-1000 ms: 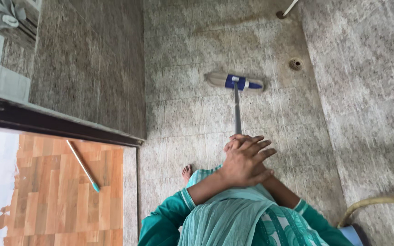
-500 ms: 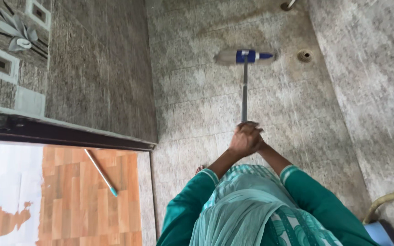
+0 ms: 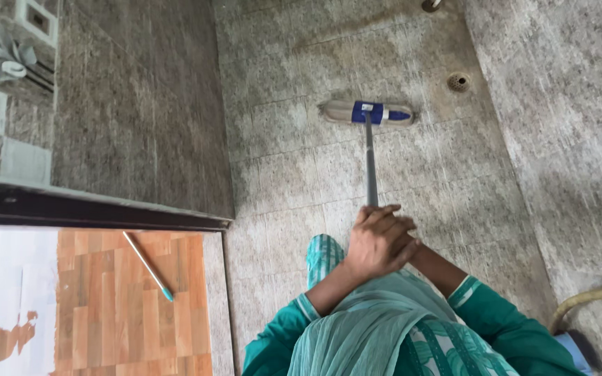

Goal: The person cleans the tiled floor of a bathroom by using a floor squeegee to push water toward a drain.

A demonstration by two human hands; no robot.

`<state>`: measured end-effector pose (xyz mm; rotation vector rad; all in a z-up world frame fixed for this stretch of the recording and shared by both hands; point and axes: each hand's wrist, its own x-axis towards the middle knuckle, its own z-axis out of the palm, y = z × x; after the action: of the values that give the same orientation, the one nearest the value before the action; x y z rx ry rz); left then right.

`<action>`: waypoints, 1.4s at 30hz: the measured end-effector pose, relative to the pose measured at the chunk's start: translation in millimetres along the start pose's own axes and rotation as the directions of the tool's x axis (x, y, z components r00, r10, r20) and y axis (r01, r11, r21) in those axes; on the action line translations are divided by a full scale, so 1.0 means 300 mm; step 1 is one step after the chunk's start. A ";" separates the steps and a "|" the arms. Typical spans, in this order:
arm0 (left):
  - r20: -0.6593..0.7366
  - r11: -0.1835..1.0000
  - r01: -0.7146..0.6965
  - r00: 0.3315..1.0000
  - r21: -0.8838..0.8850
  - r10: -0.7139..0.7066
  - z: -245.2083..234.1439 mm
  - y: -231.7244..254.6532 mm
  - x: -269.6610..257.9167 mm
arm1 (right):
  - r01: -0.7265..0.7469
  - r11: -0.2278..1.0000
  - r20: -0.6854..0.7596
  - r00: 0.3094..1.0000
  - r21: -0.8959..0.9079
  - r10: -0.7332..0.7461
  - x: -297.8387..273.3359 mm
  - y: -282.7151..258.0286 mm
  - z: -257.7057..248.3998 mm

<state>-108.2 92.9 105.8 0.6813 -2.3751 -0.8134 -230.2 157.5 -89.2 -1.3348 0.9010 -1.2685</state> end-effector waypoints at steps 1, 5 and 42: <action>-0.003 1.000 -0.029 1.000 -0.004 0.029 -0.010 0.008 0.027 | 0.001 1.000 0.010 1.000 -0.019 -0.001 0.015 -0.016 -0.009; 0.000 0.992 -0.108 0.994 -0.066 0.108 -0.038 0.006 0.067 | 0.014 0.998 0.034 0.999 -0.063 -0.012 0.039 -0.040 0.001; 0.018 0.996 0.036 0.999 -0.078 -0.035 0.397 -1.208 0.929 | 0.039 0.937 -0.173 0.985 0.346 0.023 1.107 0.662 -0.787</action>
<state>-283.0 -279.0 -127.2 0.6889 -2.3386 -0.9258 -382.6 -241.8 -240.0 -0.9596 0.7452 -1.4905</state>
